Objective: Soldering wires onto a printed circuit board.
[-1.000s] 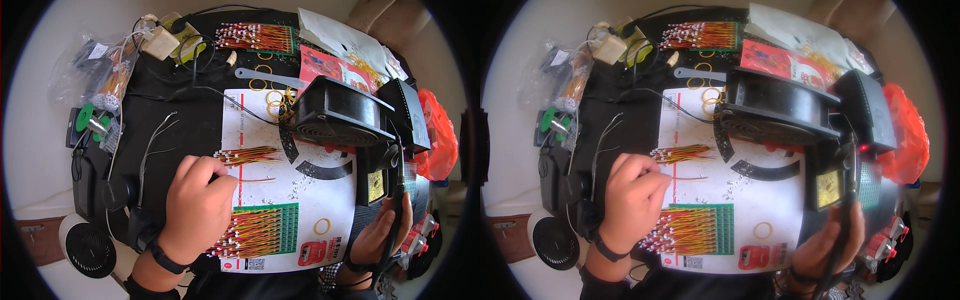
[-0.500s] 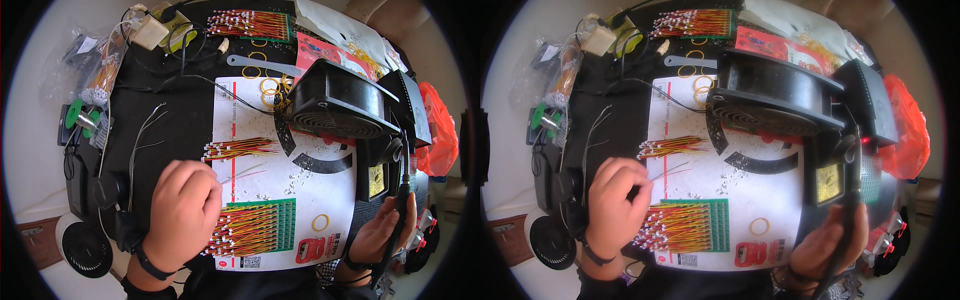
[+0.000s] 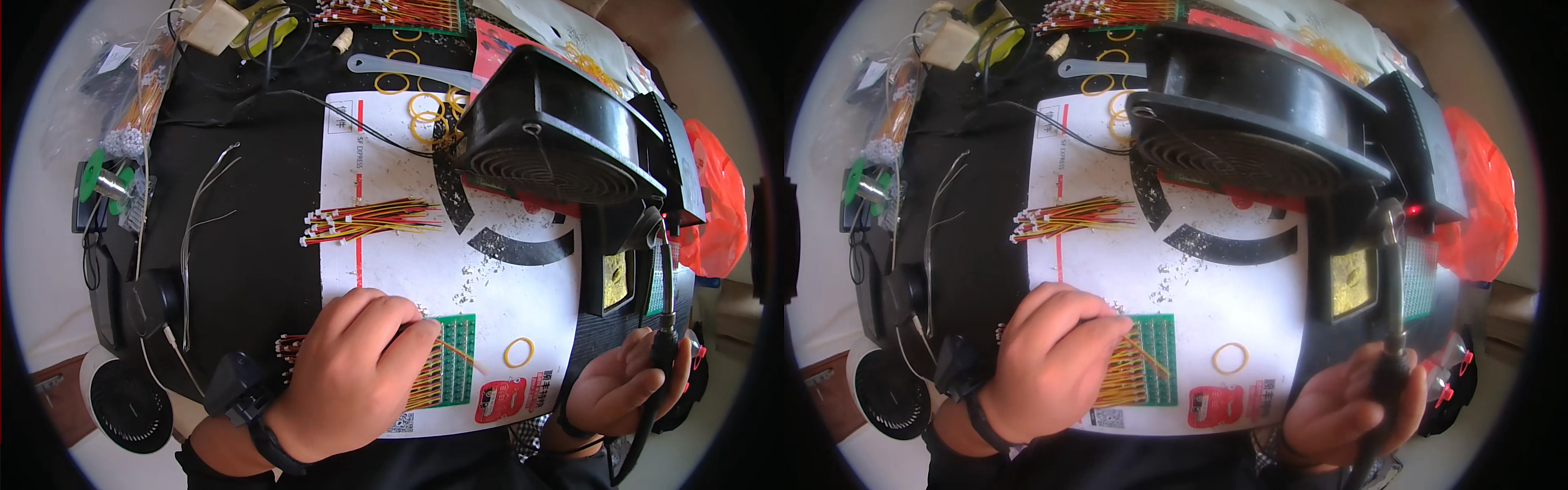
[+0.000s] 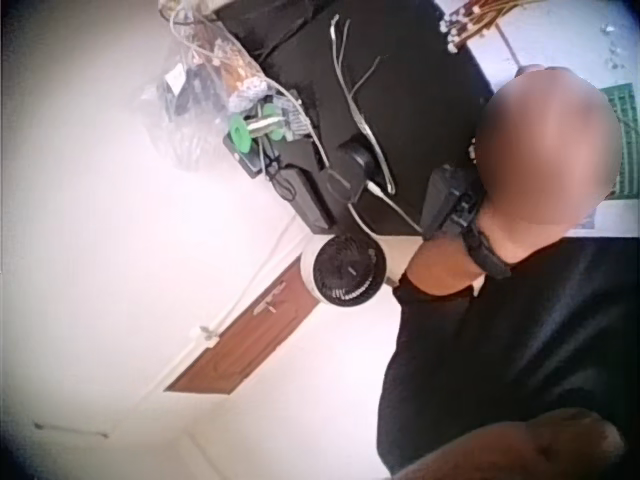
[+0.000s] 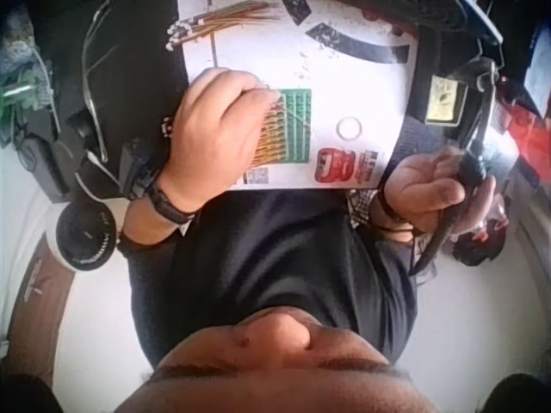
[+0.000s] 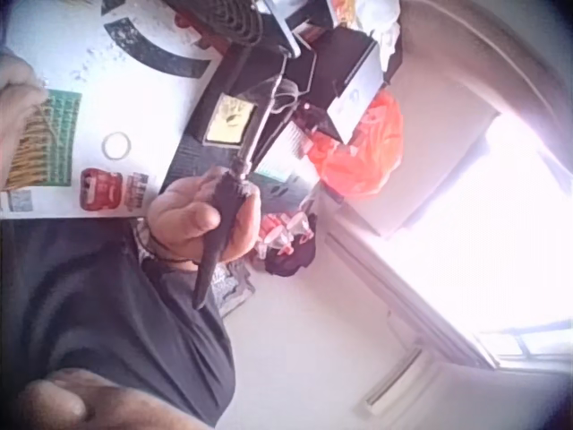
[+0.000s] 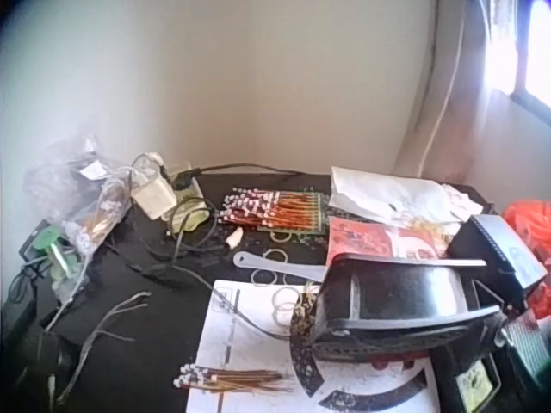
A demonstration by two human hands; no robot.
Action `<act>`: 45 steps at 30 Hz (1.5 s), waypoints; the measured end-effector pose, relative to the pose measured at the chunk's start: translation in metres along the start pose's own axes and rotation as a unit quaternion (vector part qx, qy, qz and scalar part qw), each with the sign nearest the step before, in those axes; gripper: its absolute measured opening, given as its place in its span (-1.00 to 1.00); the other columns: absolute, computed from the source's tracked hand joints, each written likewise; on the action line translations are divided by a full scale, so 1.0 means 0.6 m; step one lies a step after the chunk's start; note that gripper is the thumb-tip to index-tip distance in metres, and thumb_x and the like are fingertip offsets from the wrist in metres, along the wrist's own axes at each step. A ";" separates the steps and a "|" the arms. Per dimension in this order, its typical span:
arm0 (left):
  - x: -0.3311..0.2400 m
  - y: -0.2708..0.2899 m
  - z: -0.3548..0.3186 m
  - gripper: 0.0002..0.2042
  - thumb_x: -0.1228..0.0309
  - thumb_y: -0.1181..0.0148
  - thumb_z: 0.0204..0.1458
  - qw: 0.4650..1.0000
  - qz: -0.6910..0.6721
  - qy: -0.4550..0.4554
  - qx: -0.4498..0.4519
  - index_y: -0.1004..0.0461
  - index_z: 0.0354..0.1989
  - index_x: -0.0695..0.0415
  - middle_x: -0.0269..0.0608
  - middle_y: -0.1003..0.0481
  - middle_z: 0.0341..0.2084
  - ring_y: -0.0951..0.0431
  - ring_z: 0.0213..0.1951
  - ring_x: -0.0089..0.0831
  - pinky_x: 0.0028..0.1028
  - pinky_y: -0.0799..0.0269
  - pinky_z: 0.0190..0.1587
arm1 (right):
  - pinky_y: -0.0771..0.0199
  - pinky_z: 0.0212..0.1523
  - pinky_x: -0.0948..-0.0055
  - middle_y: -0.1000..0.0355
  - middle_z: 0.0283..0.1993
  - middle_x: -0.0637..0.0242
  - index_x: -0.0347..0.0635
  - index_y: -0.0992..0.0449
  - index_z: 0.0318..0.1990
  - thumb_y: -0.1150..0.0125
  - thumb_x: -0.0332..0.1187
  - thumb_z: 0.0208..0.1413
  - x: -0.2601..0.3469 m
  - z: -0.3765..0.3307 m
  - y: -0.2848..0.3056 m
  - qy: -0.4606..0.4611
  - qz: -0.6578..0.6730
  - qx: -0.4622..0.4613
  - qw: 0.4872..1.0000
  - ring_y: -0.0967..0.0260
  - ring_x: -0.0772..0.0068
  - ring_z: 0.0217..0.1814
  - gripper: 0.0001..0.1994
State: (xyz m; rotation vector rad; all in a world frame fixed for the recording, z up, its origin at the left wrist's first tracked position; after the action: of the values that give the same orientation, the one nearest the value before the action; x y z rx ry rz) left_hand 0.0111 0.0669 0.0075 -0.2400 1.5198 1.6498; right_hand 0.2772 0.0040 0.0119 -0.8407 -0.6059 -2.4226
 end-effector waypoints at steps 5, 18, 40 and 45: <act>-0.005 0.014 -0.010 -0.78 0.75 -0.31 -0.20 1.000 -0.026 0.012 -0.008 -0.60 -0.33 0.28 -0.12 -0.51 -0.37 -0.52 -0.34 -0.12 -0.27 -0.48 -0.24 | -0.12 -0.45 0.59 -0.28 -0.34 0.26 -0.26 -0.33 0.27 0.09 0.09 0.44 0.009 0.005 -0.013 0.043 0.078 0.046 0.995 -0.12 0.55 -0.44 -0.43; 0.001 0.055 -0.029 -0.84 0.76 -0.17 0.03 0.972 -0.207 0.097 -0.054 -0.53 -0.21 0.34 -0.07 -0.54 -0.42 -0.54 -0.40 -0.42 -0.54 -0.42 -0.30 | -0.05 -0.62 0.54 -0.19 -0.65 0.39 -0.23 -0.34 -0.31 -0.13 0.06 0.31 0.069 -0.005 -0.067 -0.029 0.165 0.242 0.956 -0.12 0.57 -0.65 -0.54; -0.023 0.042 -0.011 -0.76 0.68 -0.41 -0.10 0.997 -0.073 0.014 -0.035 -0.66 -0.20 0.27 -0.13 -0.57 -0.39 -0.58 -0.48 -0.37 -0.48 -0.48 -0.43 | 0.02 -0.62 0.57 -0.17 -0.60 0.38 -0.19 -0.28 -0.25 -0.17 -0.12 0.22 0.055 -0.025 -0.079 -0.070 0.232 0.204 0.948 -0.04 0.59 -0.58 -0.68; -0.015 0.018 -0.010 -0.72 0.73 -0.38 -0.18 0.999 -0.034 -0.011 0.006 -0.66 -0.21 0.31 -0.12 -0.52 -0.41 -0.54 -0.48 -0.31 -0.41 -0.44 -0.42 | 0.00 -0.62 0.55 -0.16 -0.61 0.39 -0.18 -0.27 -0.27 -0.18 -0.11 0.21 0.057 -0.015 -0.075 -0.039 0.217 0.216 0.951 -0.03 0.59 -0.60 -0.68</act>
State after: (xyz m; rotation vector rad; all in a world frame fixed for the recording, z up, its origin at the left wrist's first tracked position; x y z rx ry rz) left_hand 0.0068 0.0587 0.0197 -0.2638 1.4878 1.5853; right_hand 0.2240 0.0235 0.0173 -0.7831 -0.8430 -1.7777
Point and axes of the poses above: each hand's wrist, its own z-axis towards the middle knuckle, its own y-axis out of the back of the hand, x = y × z, the point moved 5 cm from there along z, towards the middle knuckle
